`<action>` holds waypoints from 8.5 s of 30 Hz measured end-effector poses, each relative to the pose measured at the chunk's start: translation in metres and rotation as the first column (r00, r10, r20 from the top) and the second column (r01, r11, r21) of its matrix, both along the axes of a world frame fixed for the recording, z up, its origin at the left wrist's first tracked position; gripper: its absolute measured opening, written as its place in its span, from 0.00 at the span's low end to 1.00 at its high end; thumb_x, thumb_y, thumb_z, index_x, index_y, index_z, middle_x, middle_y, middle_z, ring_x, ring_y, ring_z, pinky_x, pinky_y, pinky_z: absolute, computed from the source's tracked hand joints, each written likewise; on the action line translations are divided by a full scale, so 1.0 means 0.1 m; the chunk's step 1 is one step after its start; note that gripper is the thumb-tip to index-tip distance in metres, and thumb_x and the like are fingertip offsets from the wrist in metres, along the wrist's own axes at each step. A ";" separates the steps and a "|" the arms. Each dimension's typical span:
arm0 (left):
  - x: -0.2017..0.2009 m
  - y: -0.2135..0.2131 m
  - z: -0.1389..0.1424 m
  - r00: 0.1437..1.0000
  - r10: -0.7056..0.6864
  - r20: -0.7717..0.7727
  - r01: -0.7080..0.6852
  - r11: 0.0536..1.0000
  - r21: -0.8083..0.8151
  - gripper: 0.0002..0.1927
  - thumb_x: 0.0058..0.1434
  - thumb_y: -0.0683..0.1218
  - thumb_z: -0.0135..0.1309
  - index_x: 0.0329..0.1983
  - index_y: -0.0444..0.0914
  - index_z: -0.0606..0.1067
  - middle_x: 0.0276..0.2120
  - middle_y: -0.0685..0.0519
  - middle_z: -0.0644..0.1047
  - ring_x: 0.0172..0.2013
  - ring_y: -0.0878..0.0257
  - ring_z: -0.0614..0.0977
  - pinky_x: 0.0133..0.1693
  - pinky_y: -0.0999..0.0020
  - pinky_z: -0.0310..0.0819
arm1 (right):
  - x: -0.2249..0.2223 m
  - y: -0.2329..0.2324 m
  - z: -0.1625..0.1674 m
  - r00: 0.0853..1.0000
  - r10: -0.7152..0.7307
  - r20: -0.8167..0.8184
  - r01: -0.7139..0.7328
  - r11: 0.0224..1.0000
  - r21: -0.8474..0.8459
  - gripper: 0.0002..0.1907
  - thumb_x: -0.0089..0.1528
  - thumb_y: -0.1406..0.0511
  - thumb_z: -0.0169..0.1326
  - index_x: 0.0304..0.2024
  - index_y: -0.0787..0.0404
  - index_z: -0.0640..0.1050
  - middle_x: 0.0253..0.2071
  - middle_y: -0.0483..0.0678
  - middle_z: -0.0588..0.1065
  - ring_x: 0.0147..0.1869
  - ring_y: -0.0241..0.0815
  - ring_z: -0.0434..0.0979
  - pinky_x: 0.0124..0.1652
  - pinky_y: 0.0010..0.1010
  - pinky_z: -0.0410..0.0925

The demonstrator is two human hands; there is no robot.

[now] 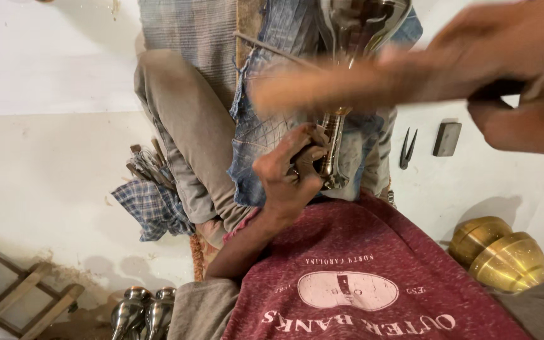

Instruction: The person sits on the floor with a brass vessel stem held between their legs and hammers a gold band onto the stem using a wooden mallet and a small punch. They reposition the vessel, rotate it, and reset the punch repeatedly as they work around the band.

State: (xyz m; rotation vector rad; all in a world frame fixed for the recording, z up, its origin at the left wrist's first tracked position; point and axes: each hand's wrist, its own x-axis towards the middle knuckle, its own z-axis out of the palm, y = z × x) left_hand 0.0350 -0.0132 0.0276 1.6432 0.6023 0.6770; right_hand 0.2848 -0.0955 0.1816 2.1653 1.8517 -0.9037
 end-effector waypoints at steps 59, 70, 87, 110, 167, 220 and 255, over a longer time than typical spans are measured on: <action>-2.49 -0.63 -0.76 0.444 0.236 -0.864 -0.365 0.929 0.066 0.24 0.67 0.58 0.44 0.53 0.34 0.72 0.34 0.47 0.76 0.33 0.58 0.76 0.35 0.62 0.69 | -1.56 -1.10 -1.83 0.961 -0.213 -0.175 0.256 0.458 0.851 0.09 0.60 0.73 0.60 0.44 0.67 0.78 0.40 0.57 0.81 0.35 0.48 0.80 0.37 0.42 0.74; -2.34 -0.68 -0.85 0.313 0.383 -0.869 -0.404 0.882 0.243 0.36 0.58 0.59 0.57 0.63 0.33 0.68 0.48 0.39 0.75 0.47 0.46 0.75 0.46 0.53 0.69 | -1.48 -0.93 -1.80 0.986 -0.112 -0.120 0.157 0.431 0.888 0.06 0.60 0.73 0.61 0.40 0.68 0.80 0.32 0.52 0.78 0.33 0.45 0.78 0.34 0.39 0.74; -2.05 -0.50 -0.75 0.245 0.299 -0.922 -0.494 0.857 0.147 0.26 0.51 0.59 0.68 0.37 0.32 0.80 0.27 0.43 0.80 0.29 0.55 0.81 0.34 0.55 0.74 | -1.44 -0.90 -1.88 0.989 -0.090 -0.120 0.147 0.421 0.895 0.25 0.62 0.55 0.58 0.50 0.71 0.78 0.41 0.56 0.79 0.38 0.50 0.79 0.41 0.43 0.74; -1.18 0.99 -0.31 0.940 0.069 -0.333 -0.157 0.956 -0.246 0.12 0.68 0.34 0.48 0.53 0.36 0.71 0.47 0.44 0.77 0.49 0.59 0.82 0.48 0.65 0.84 | -1.68 -0.78 -1.21 0.884 -0.066 0.463 -0.264 0.747 0.611 0.20 0.63 0.67 0.57 0.59 0.61 0.80 0.35 0.46 0.81 0.32 0.35 0.78 0.34 0.28 0.74; 0.20 -0.04 0.15 0.997 0.062 0.048 -0.060 0.997 -0.057 0.18 0.65 0.30 0.51 0.57 0.32 0.75 0.42 0.47 0.83 0.41 0.66 0.87 0.43 0.74 0.85 | 0.05 0.11 0.33 0.976 -0.214 0.036 0.205 0.965 0.160 0.40 0.55 0.68 0.56 0.72 0.43 0.72 0.27 0.47 0.79 0.22 0.35 0.74 0.23 0.26 0.70; 0.51 0.59 0.24 0.587 -0.736 -0.337 0.808 0.501 0.310 0.25 0.55 0.32 0.51 0.56 0.42 0.75 0.24 0.52 0.80 0.15 0.67 0.73 0.16 0.68 0.64 | -0.91 -1.85 -1.10 0.443 -0.377 -0.813 0.892 0.276 0.358 0.37 0.50 0.75 0.58 0.65 0.60 0.73 0.46 0.50 0.79 0.39 0.30 0.79 0.34 0.19 0.71; 0.20 0.31 0.15 0.888 -0.415 -0.200 0.453 0.864 0.219 0.20 0.57 0.32 0.56 0.53 0.38 0.76 0.41 0.54 0.86 0.35 0.65 0.89 0.35 0.70 0.85 | -0.19 -1.13 -0.52 0.873 -0.342 -0.348 0.468 0.789 0.398 0.36 0.54 0.74 0.58 0.66 0.50 0.73 0.45 0.51 0.81 0.29 0.33 0.79 0.25 0.18 0.73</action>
